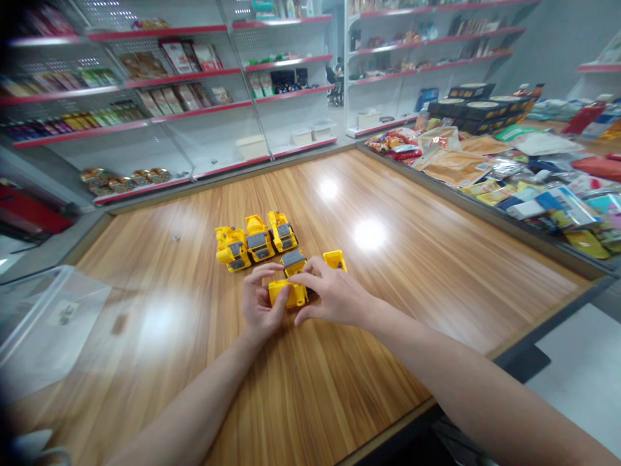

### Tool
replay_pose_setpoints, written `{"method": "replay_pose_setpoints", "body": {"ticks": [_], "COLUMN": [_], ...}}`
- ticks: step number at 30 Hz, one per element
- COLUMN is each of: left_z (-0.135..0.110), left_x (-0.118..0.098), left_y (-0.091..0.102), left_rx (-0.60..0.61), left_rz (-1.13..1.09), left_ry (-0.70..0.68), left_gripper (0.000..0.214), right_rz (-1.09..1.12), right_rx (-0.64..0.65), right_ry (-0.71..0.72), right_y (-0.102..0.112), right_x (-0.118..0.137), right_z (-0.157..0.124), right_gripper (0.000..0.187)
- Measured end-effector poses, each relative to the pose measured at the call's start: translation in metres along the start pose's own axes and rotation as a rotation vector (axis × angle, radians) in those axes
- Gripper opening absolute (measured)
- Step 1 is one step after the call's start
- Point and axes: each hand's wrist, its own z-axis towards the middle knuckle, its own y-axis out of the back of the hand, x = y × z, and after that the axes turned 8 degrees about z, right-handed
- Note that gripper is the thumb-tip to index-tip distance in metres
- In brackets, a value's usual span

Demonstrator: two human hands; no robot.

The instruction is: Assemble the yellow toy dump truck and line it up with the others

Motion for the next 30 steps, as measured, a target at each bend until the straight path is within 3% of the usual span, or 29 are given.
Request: {"method": "replay_pose_setpoints", "body": {"ticks": [4,9,13,15,21,30], "left_z": [0.001,0.000,0.004,0.007,0.007,0.007], "left_x": [-0.001,0.005,0.012,0.015,0.021,0.020], "left_y": [-0.002,0.000,0.001,0.001,-0.002,0.000], "left_rx": [0.021,0.032,-0.115,-0.132,0.080,0.135], "left_rz": [-0.109,-0.211,0.021,0.137,0.216,0.337], "left_ry": [0.090,0.178,0.245,0.272,0.300,0.286], "left_gripper": [0.034,0.031,0.010,0.008,0.044,0.044], "right_rz": [-0.069,-0.057,-0.121,-0.169,-0.247,-0.247], "right_rx": [-0.014,-0.047,-0.125,-0.145,-0.132,-0.088], "right_ry": [-0.038,-0.052,-0.162,-0.221,-0.317,-0.376], "right_y": [-0.002,-0.003,0.004,0.008,0.004,-0.005], "right_x": [0.002,-0.001,-0.002,-0.003,-0.007,-0.005], "right_z": [0.000,0.000,0.001,0.002,0.000,-0.002], "right_gripper": [0.048,0.040,0.031,0.028,0.030,0.038]}}
